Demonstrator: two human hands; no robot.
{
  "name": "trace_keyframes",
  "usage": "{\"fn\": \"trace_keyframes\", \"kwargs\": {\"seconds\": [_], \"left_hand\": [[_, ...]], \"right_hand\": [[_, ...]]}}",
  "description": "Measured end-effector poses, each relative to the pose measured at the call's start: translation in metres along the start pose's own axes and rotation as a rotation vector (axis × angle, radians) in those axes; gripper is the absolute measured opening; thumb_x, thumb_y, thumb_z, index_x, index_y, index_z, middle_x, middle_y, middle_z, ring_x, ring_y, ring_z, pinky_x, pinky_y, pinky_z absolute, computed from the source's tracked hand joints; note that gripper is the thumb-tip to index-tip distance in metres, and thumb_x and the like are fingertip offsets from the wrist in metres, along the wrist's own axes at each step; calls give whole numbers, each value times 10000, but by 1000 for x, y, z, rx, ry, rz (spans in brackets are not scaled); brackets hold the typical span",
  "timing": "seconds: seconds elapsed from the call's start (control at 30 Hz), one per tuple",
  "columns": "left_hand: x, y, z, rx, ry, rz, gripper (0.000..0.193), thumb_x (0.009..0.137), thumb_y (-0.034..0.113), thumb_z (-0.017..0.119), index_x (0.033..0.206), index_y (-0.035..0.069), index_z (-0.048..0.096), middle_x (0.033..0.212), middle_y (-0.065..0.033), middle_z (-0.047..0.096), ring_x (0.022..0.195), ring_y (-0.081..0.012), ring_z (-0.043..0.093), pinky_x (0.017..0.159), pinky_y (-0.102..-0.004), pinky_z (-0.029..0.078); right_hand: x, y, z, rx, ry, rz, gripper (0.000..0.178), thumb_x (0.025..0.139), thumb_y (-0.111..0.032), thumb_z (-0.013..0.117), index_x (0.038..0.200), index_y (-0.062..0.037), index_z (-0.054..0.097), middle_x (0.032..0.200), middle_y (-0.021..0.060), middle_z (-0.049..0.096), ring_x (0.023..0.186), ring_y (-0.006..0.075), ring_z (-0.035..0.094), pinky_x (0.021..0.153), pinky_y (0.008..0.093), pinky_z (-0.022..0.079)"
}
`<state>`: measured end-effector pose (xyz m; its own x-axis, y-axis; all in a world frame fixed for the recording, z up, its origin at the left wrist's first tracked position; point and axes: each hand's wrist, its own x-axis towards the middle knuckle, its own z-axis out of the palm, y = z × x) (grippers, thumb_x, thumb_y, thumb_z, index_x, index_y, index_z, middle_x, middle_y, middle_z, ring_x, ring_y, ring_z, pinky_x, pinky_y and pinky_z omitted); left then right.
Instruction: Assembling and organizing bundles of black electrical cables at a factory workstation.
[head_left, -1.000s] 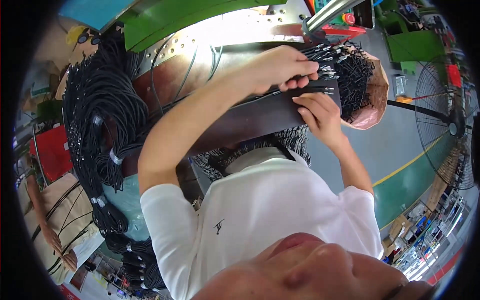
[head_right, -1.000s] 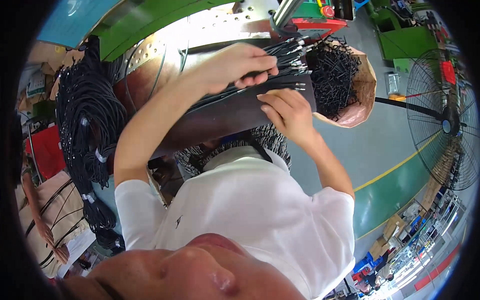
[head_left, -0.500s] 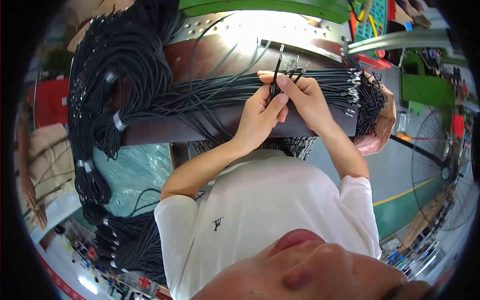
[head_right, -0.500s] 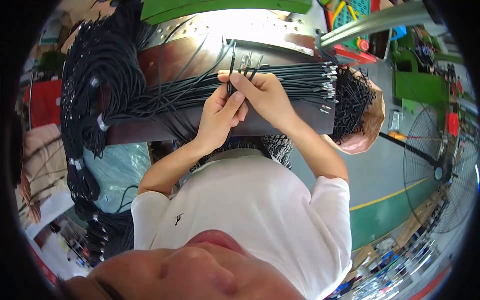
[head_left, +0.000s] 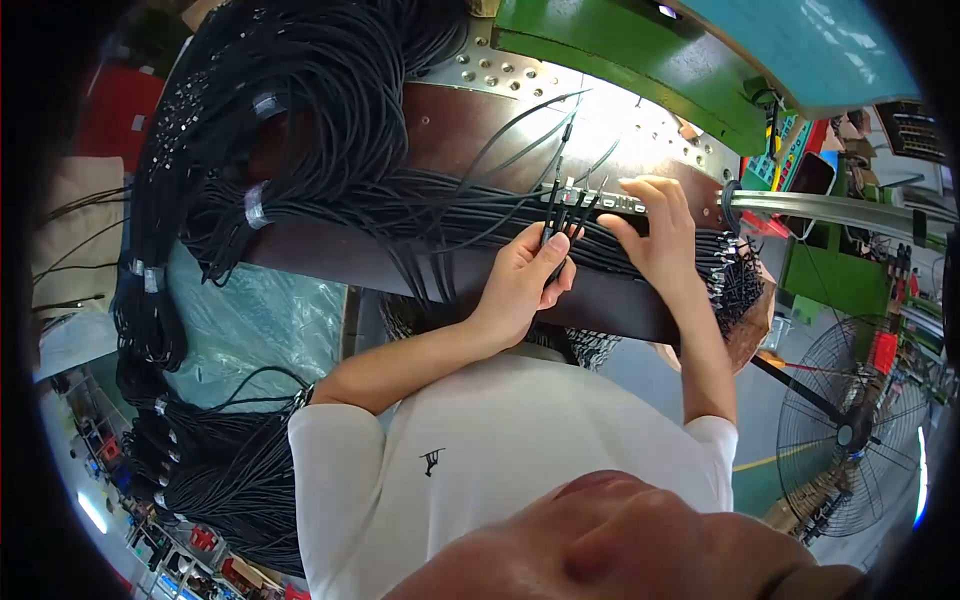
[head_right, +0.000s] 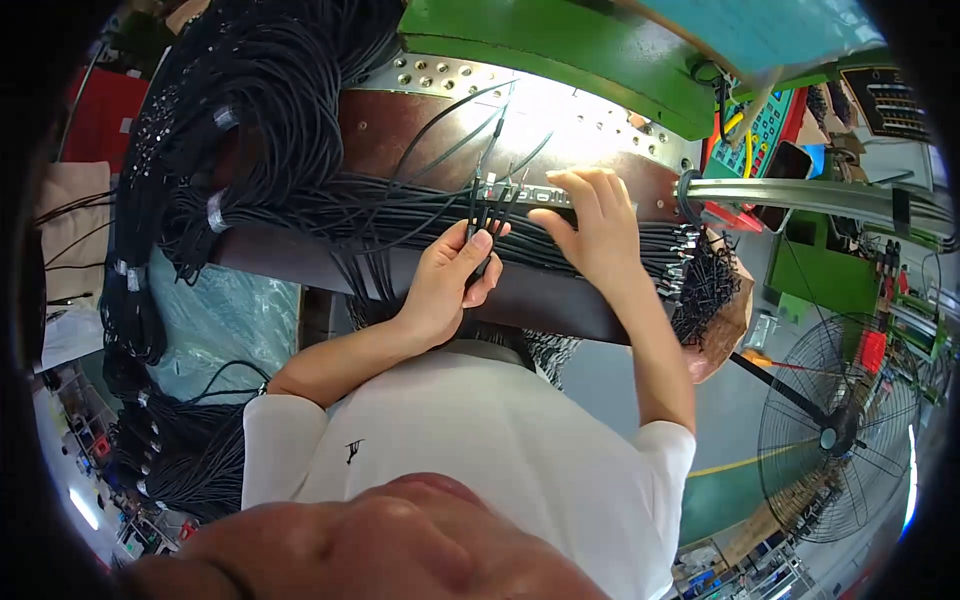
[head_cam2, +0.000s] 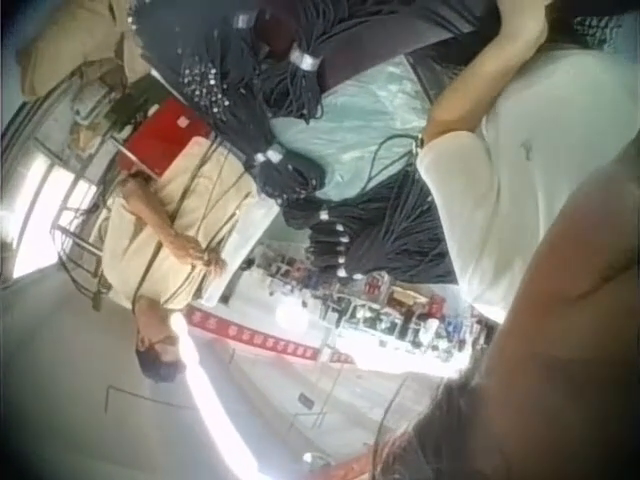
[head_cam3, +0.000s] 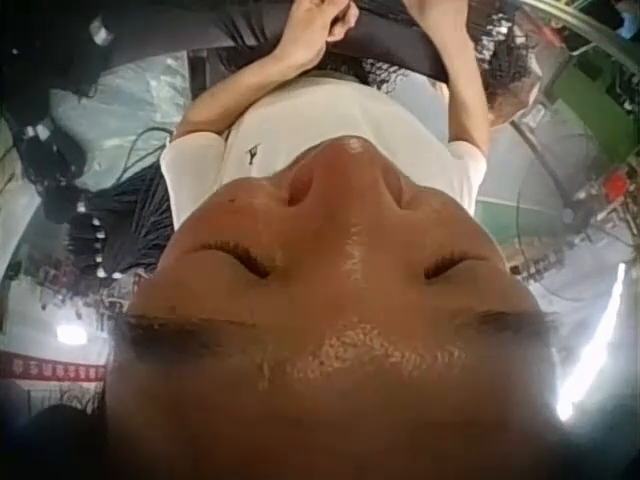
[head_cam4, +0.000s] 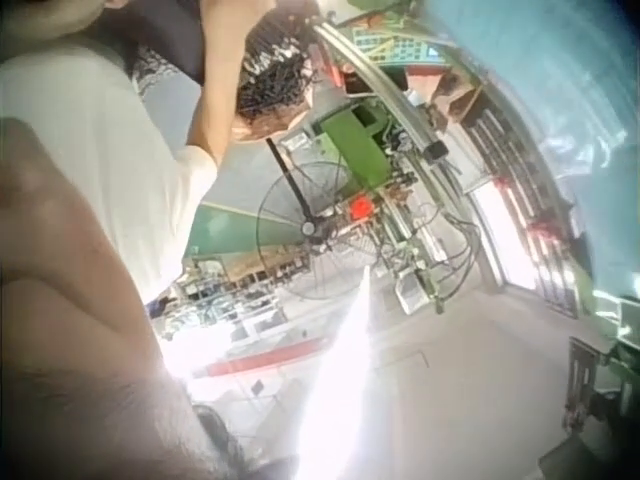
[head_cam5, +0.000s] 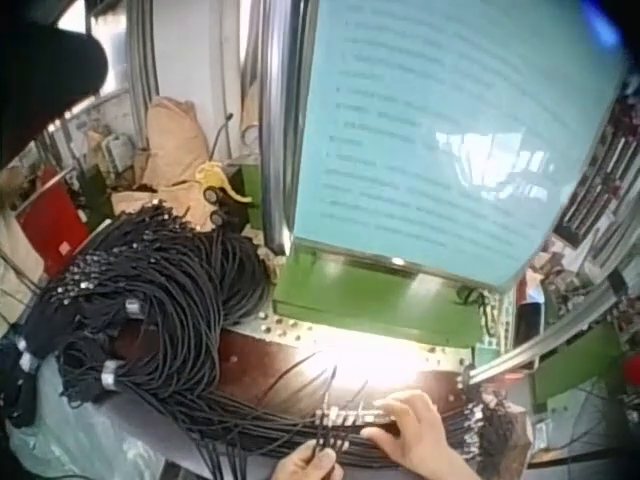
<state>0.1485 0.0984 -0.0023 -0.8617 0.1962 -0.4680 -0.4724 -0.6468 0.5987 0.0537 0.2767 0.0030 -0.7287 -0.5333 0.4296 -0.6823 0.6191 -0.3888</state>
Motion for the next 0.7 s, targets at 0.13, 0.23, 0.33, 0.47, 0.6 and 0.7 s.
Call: {"fn": "trace_keyframes", "kwargs": {"seconds": [0.13, 0.23, 0.33, 0.47, 0.6, 0.7], "left_hand": [[-2, 3, 3, -28, -25, -89, 241, 987, 284, 493, 1060, 65, 561, 709, -12, 549, 525, -55, 423, 479, -196, 339], [-2, 10, 9, -136, 115, -126, 247, 995, 265, 470, 1077, 50, 562, 732, -17, 551, 574, -75, 463, 535, -218, 396], [3, 11, -4, -63, -32, -6, 278, 1008, 287, 438, 1110, 58, 557, 690, -7, 523, 565, -56, 437, 514, -198, 355], [-4, 15, 6, -131, -2, -22, 318, 1022, 317, 387, 1155, 69, 535, 622, -4, 470, 514, -52, 361, 473, -197, 279], [-2, 12, 5, -124, -7, -84, 283, 1014, 309, 411, 1059, 63, 544, 607, -3, 460, 497, -54, 352, 455, -201, 259], [-5, 12, 10, -123, -23, -103, 280, 1009, 306, 434, 1020, 45, 535, 624, -3, 463, 497, -54, 363, 450, -191, 285]], "right_hand": [[18, -6, 12, -85, 45, -265, 291, 736, -3, 667, 1010, -42, 578, 955, 93, 608, 858, 283, 583, 733, 364, 479], [13, -6, 15, 58, 146, -21, 239, 740, 48, 629, 955, -42, 574, 951, 97, 616, 863, 287, 587, 736, 371, 481], [10, -11, 21, 142, 64, 22, 220, 757, 69, 620, 949, -30, 576, 923, 120, 618, 862, 296, 593, 758, 349, 480], [8, -16, 21, 81, -9, 11, 211, 753, 65, 606, 938, -29, 566, 951, 116, 605, 885, 311, 585, 757, 368, 483], [10, -13, 16, 27, -50, -21, 251, 724, 63, 617, 945, -46, 572, 958, 102, 596, 891, 304, 581, 734, 373, 491], [14, -15, 3, -48, 19, -104, 276, 713, 30, 643, 972, -47, 588, 965, 99, 600, 884, 287, 591, 728, 375, 493]]}}
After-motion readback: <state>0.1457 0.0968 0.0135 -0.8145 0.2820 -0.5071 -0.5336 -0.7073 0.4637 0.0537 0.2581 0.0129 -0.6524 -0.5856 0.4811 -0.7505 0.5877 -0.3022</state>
